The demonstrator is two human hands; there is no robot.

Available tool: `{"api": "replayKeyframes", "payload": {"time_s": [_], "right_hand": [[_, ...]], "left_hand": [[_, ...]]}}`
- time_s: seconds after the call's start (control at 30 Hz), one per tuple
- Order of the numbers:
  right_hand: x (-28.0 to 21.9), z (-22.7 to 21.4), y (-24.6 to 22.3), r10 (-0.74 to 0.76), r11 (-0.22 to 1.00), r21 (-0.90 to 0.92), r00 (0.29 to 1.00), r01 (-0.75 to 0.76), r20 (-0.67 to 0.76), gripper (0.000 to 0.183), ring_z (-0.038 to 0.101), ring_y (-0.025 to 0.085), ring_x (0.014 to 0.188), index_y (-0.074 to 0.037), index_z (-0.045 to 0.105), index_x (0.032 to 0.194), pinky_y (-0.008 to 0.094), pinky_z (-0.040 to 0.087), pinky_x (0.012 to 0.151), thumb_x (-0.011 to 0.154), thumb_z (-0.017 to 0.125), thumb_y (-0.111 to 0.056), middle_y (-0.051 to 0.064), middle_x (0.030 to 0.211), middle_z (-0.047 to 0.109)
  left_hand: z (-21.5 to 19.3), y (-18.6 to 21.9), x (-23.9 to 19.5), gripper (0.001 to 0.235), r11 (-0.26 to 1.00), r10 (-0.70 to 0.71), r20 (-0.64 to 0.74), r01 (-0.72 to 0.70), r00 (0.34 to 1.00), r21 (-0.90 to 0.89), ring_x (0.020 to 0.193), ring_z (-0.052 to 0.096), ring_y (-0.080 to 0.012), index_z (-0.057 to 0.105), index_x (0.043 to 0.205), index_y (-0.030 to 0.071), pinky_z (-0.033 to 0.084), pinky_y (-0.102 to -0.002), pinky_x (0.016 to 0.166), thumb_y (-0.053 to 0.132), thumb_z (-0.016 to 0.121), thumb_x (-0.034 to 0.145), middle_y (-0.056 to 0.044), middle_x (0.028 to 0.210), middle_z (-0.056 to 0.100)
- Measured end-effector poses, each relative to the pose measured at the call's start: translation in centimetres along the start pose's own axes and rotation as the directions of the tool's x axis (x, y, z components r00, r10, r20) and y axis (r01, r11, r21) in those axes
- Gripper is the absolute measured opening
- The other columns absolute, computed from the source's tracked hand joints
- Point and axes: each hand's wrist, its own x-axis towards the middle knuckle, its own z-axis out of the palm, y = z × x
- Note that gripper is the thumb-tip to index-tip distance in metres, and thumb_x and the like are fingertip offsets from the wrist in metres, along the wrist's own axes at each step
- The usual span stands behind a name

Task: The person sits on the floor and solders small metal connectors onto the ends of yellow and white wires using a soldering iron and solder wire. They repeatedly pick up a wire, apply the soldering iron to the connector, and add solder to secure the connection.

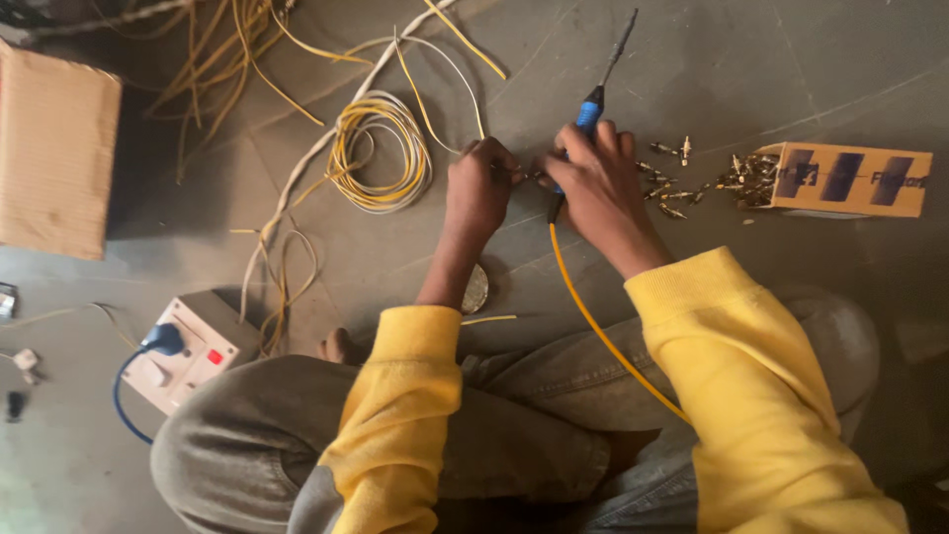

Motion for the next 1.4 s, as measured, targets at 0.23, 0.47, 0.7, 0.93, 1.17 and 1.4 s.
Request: {"api": "replayKeyframes", "payload": {"time_s": [0.23,0.47,0.7,0.93,1.17,1.4], "right_hand": [[-0.1,0.4,0.1,-0.003,0.999,0.054,0.999,0.005,-0.054,0.018,0.050,0.029,0.104,-0.017,0.078,0.104,0.045,0.038,0.087,0.086,0.078,-0.013,0.001,0.109,0.058],[0.0,0.5,0.2,0.005,0.999,0.043,0.999,-0.003,-0.047,0.018,0.051,0.030,0.103,-0.014,0.077,0.100,0.045,0.038,0.085,0.083,0.082,-0.015,0.003,0.110,0.058],[0.0,0.5,0.1,-0.001,1.000,0.007,0.999,0.002,-0.050,0.019,0.051,0.030,0.102,-0.013,0.076,0.099,0.044,0.038,0.083,0.082,0.083,-0.017,0.003,0.109,0.058],[-0.1,0.7,-0.1,0.000,0.998,0.055,0.998,0.003,-0.068,0.018,0.052,0.029,0.103,-0.014,0.078,0.102,0.043,0.038,0.084,0.085,0.083,-0.016,0.003,0.108,0.058],[0.0,0.8,-0.2,-0.014,0.998,0.059,0.998,0.018,-0.069,0.020,0.052,0.029,0.104,-0.014,0.079,0.103,0.043,0.039,0.085,0.084,0.083,-0.013,0.002,0.109,0.059],[-0.1,0.9,-0.1,-0.017,0.998,0.059,0.998,0.021,-0.066,0.018,0.052,0.030,0.104,-0.014,0.078,0.104,0.043,0.039,0.086,0.087,0.083,-0.013,0.003,0.110,0.059]], "left_hand": [[-0.8,2.1,-0.2,0.010,0.996,-0.068,-0.011,0.068,0.998,0.063,0.082,0.071,-0.0366,0.070,0.085,0.006,0.054,-0.046,0.071,0.002,0.076,0.078,-0.014,0.089,0.071],[-2.0,1.1,0.2,0.016,0.976,0.211,0.103,-0.216,0.972,0.038,0.086,0.069,-0.0338,0.074,0.084,0.009,0.056,-0.045,0.076,-0.001,0.074,0.072,-0.014,0.086,0.071],[-0.2,-0.4,-0.4,0.004,0.997,0.019,0.089,-0.026,0.996,0.079,0.072,0.073,-0.0316,0.077,0.077,0.009,0.057,-0.041,0.069,0.005,0.078,0.076,-0.013,0.077,0.074],[0.0,-2.1,-0.4,0.008,0.999,-0.039,0.142,0.035,0.989,0.033,0.067,0.074,-0.0303,0.077,0.077,0.008,0.057,-0.040,0.064,0.011,0.082,0.071,-0.014,0.074,0.073],[1.4,-2.7,-0.9,0.003,0.999,-0.051,0.027,0.051,0.998,0.010,0.070,0.074,-0.0334,0.073,0.073,0.005,0.058,-0.041,0.068,0.007,0.076,0.073,-0.016,0.074,0.072],[2.2,-3.2,-0.9,0.004,0.998,-0.018,-0.033,0.020,0.999,0.055,0.069,0.073,-0.0360,0.070,0.070,0.003,0.058,-0.043,0.066,0.005,0.072,0.073,-0.019,0.072,0.070]]}}
